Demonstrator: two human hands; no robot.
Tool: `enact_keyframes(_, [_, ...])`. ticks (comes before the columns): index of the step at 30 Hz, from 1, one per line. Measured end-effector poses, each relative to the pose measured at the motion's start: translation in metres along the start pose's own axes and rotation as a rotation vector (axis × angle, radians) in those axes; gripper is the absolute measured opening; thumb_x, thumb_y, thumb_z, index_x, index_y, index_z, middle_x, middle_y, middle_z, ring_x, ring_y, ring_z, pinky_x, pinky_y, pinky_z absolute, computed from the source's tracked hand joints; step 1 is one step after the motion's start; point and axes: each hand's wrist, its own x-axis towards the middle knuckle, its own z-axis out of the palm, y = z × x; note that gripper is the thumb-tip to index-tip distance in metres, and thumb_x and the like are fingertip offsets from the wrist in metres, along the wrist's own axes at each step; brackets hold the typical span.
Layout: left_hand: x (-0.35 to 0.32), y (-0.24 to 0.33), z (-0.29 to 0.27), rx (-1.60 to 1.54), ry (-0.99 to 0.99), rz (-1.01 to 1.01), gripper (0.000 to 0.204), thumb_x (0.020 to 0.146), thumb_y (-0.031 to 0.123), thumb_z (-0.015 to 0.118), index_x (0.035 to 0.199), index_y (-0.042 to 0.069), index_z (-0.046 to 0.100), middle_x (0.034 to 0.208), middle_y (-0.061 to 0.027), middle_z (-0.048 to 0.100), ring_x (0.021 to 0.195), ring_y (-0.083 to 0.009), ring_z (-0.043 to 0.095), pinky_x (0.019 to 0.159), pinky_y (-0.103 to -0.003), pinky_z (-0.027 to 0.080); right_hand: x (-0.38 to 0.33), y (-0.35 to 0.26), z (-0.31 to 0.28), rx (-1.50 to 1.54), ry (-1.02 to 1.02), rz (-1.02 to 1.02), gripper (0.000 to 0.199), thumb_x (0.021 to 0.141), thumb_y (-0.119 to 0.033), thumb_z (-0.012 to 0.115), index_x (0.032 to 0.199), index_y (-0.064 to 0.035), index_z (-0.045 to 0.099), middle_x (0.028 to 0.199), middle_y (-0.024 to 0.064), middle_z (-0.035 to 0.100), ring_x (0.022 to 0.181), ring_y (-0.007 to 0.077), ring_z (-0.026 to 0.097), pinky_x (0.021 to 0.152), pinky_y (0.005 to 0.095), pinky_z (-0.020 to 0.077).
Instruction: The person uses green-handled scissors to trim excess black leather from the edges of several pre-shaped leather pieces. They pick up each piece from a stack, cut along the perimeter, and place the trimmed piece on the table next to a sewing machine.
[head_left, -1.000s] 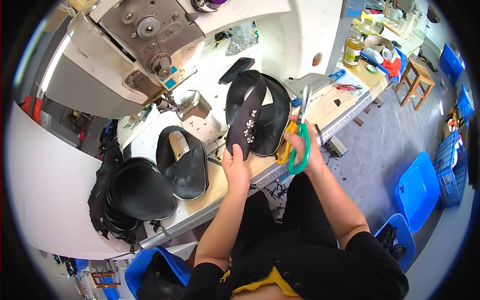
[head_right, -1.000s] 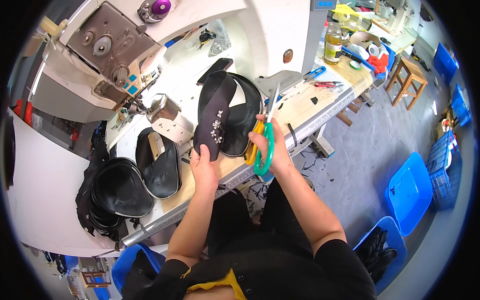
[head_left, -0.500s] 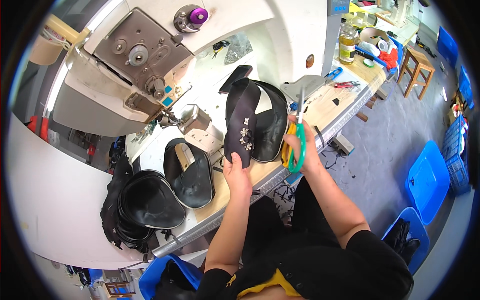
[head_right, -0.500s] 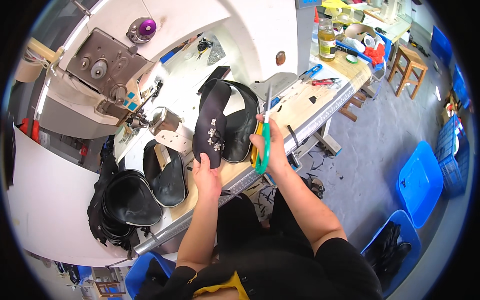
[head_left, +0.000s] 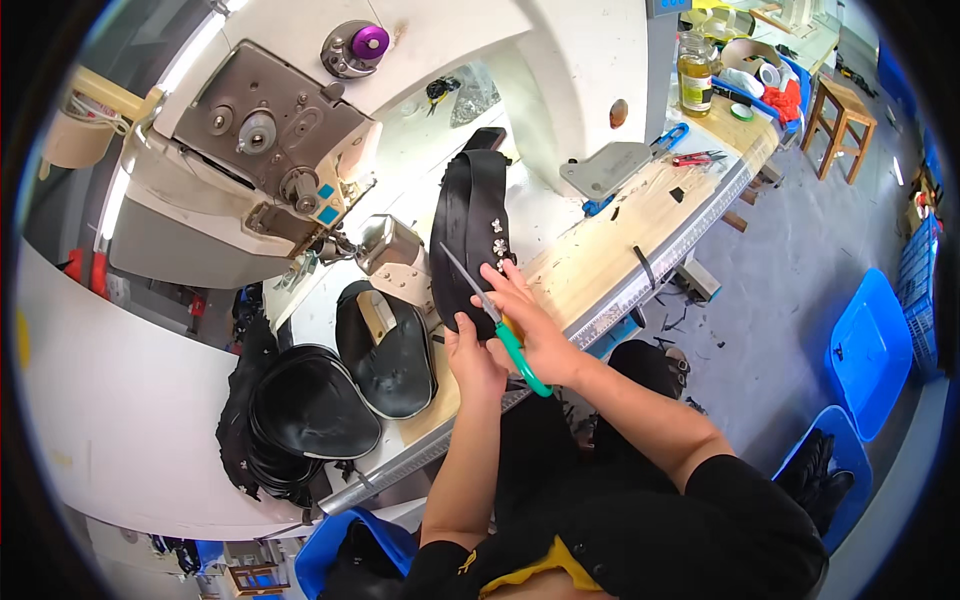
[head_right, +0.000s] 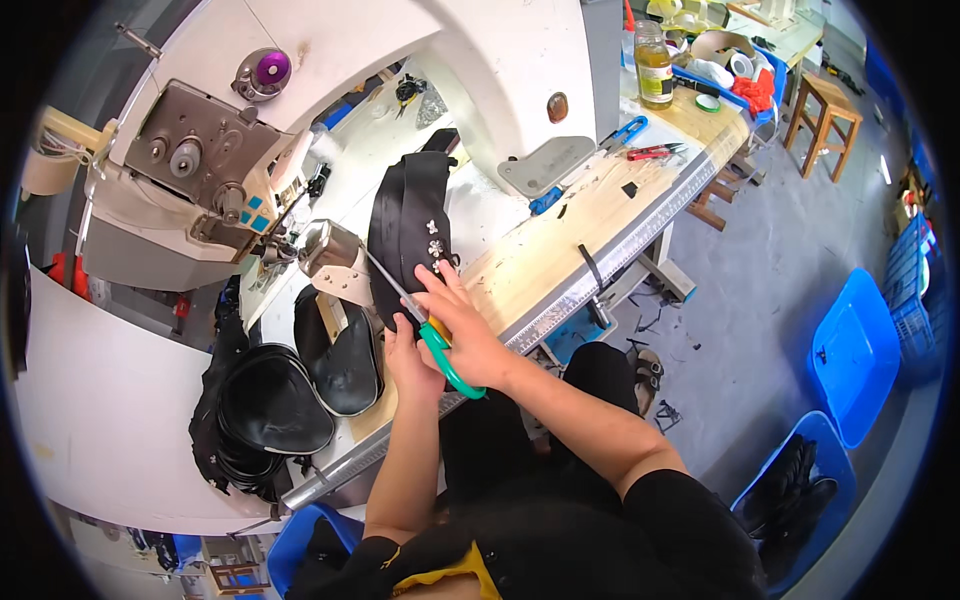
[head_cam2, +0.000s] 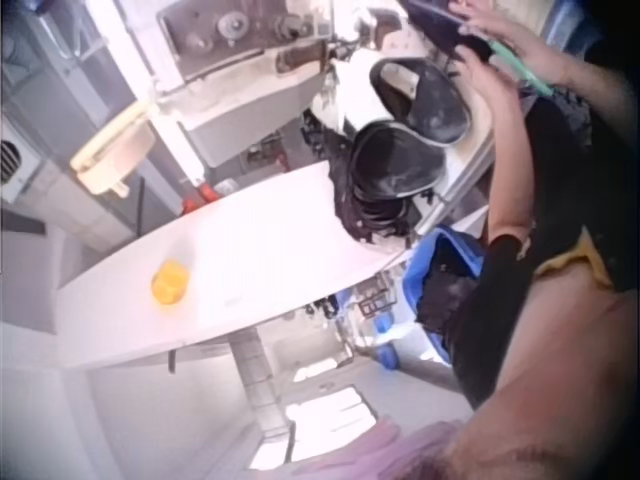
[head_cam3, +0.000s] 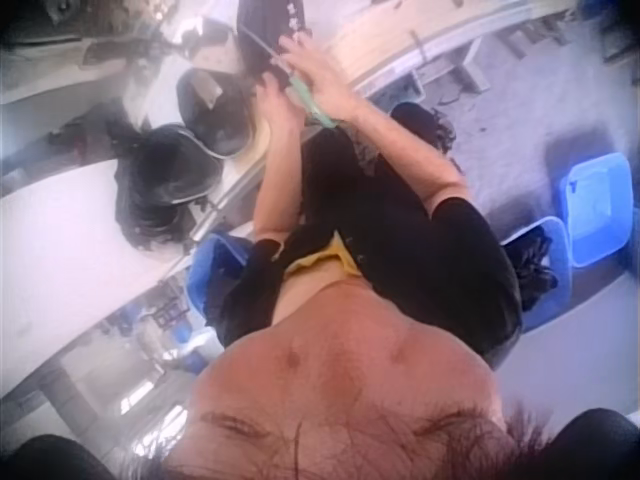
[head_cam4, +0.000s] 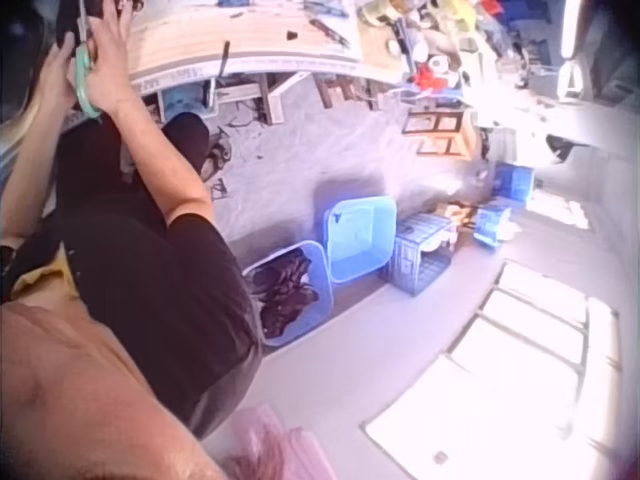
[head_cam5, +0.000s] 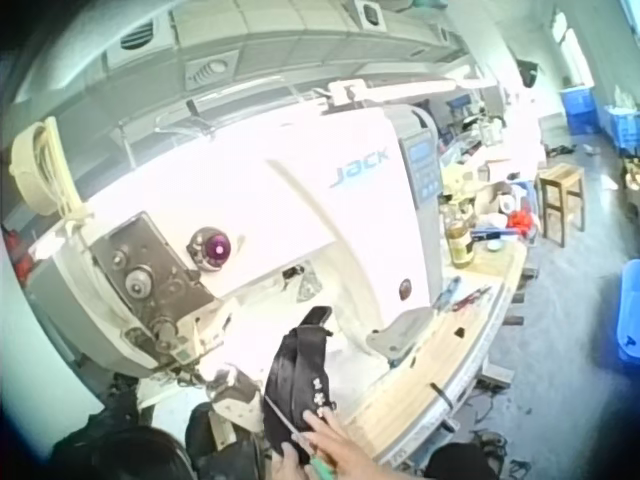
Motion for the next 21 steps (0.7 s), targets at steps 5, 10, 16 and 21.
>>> enact_keyframes(5, [-0.009,-0.012,0.004,0.309,-0.169,0.201,0.034,0.098,0.023,0.040,0.123,0.000,0.046,0.118,-0.0094,0.055,0.105,-0.0163,0.055,0.086,-0.029,0.046,-0.005,-0.006,-0.011,-0.016,0.083,0.026,0.051,0.071,-0.008,0.061,0.121,-0.0077,0.050,0.143,0.0234,0.027,0.136,0.0426,0.014,0.108,0.0472,0.0188])
enact_keyframes(10, [-0.009,-0.019,0.008,0.505,-0.192,0.200,0.032,0.094,0.016,0.049,0.122,-0.001,0.047,0.107,-0.0079,0.059,0.092,-0.0117,0.056,0.079,-0.025,0.046,-0.013,0.000,-0.027,0.097,0.096,0.087,0.050,0.073,-0.006,0.060,0.122,-0.0047,0.049,0.143,0.0233,0.027,0.137,0.0387,0.016,0.108,0.0439,0.0200])
enact_keyframes(16, [-0.002,-0.029,0.000,0.944,-0.288,0.476,0.042,0.084,-0.002,0.052,0.125,0.001,0.046,0.117,-0.0129,0.056,0.102,-0.0213,0.058,0.085,-0.031,0.047,-0.019,-0.013,-0.027,0.066,0.130,0.086,0.052,0.072,0.004,0.060,0.122,-0.0033,0.049,0.143,0.0258,0.022,0.136,0.0355,0.020,0.105,0.0407,0.0274])
enact_keyframes(21, [-0.025,-0.013,0.037,1.752,-0.397,0.598,0.059,0.076,0.023,0.067,0.129,0.007,0.045,0.140,-0.0208,0.032,0.131,-0.0377,0.028,0.098,-0.059,0.027,-0.055,-0.007,-0.068,0.052,0.391,0.220,0.050,0.081,-0.001,0.056,0.129,-0.0031,0.042,0.117,0.0125,0.047,0.108,0.0217,0.050,0.091,0.0323,0.0417])
